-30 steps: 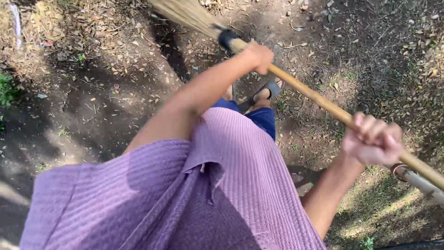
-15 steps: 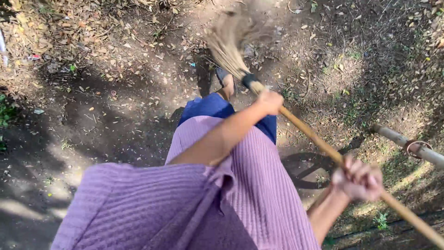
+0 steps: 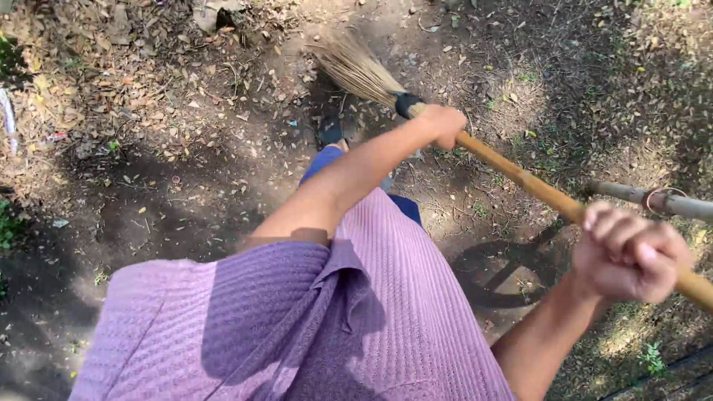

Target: Sweeping the outdoor ground with a long-handled broom.

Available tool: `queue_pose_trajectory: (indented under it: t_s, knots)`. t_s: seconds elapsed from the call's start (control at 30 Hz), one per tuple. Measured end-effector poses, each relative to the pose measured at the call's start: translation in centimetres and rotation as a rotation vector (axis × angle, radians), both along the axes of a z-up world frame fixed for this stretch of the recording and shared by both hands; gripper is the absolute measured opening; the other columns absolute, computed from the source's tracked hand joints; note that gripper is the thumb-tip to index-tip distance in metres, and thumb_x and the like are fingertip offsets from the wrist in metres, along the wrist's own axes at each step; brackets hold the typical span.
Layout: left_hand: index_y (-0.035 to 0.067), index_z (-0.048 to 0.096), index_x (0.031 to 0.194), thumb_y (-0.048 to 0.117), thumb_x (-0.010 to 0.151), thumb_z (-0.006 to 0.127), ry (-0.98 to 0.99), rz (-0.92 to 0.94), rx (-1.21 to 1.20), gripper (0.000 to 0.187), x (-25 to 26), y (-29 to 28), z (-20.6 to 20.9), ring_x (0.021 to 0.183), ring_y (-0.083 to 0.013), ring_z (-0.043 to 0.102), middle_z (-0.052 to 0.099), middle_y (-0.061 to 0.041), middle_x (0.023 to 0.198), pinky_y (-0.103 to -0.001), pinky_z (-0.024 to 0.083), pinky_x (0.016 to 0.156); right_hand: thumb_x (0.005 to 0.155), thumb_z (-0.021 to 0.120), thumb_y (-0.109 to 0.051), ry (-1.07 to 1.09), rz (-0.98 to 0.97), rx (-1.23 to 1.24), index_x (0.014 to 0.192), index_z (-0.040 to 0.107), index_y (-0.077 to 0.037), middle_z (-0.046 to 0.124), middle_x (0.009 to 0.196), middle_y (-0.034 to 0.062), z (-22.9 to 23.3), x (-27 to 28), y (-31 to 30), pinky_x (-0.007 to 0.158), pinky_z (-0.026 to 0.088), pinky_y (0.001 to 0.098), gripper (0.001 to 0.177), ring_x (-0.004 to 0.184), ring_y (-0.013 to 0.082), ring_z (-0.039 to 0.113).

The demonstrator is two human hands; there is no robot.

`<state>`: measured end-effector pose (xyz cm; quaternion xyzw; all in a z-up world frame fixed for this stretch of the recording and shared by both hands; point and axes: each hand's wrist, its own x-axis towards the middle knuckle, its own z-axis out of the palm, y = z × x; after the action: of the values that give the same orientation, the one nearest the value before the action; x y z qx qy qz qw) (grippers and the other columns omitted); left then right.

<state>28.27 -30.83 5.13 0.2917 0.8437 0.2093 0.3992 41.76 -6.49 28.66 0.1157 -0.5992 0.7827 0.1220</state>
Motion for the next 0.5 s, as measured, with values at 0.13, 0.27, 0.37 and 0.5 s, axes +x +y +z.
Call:
queue_pose_trajectory:
  t_s: [0.13,0.27,0.37,0.5]
  knots:
    - [0.017,0.076,0.098,0.02,0.08,0.069,-0.042,-0.023,0.135,0.02,5.2,9.9,0.7,0.1,-0.0318,0.072,0.075,-0.011,0.102,-0.046,0.058,0.085,0.081,0.042,-0.016,-0.097,-0.225,0.186,0.061,0.032,-0.015,0.031,0.047,-0.0022,4.8,9.5,1.7,0.046,0.042,0.0369,0.022,0.035,0.0084,0.027]
    - [0.015,0.078,0.093,0.022,0.077,0.074,0.016,0.062,0.213,0.018,12.3,13.2,-5.2,0.099,-0.0314,0.072,0.075,-0.012,0.101,-0.042,0.058,0.086,0.088,0.045,-0.015,-0.119,-0.36,0.137,0.066,0.032,-0.014,0.031,0.05,0.0002,1.5,14.9,-0.4,0.053,0.041,0.0359,0.025,0.04,0.0091,0.027]
    - [0.012,0.077,0.098,0.02,0.079,0.074,-0.066,0.03,0.049,0.021,17.2,5.0,-8.8,0.101,-0.029,0.073,0.075,-0.011,0.105,-0.042,0.059,0.086,0.093,0.045,-0.016,-0.195,-0.377,-0.065,0.067,0.033,-0.015,0.03,0.047,-0.0019,-4.7,17.3,-3.7,0.047,0.034,0.0308,0.029,0.04,0.0082,0.025]
    - [0.018,0.077,0.101,0.027,0.092,0.07,0.373,0.108,-0.204,0.015,18.2,-15.2,-20.5,0.094,-0.0235,0.073,0.076,-0.005,0.098,-0.046,0.057,0.081,0.09,0.048,-0.014,-0.474,-0.414,-0.647,0.059,0.034,-0.019,0.034,0.05,-0.0024,-15.9,12.1,-13.1,0.042,0.026,0.0249,0.035,0.037,0.0097,0.025]
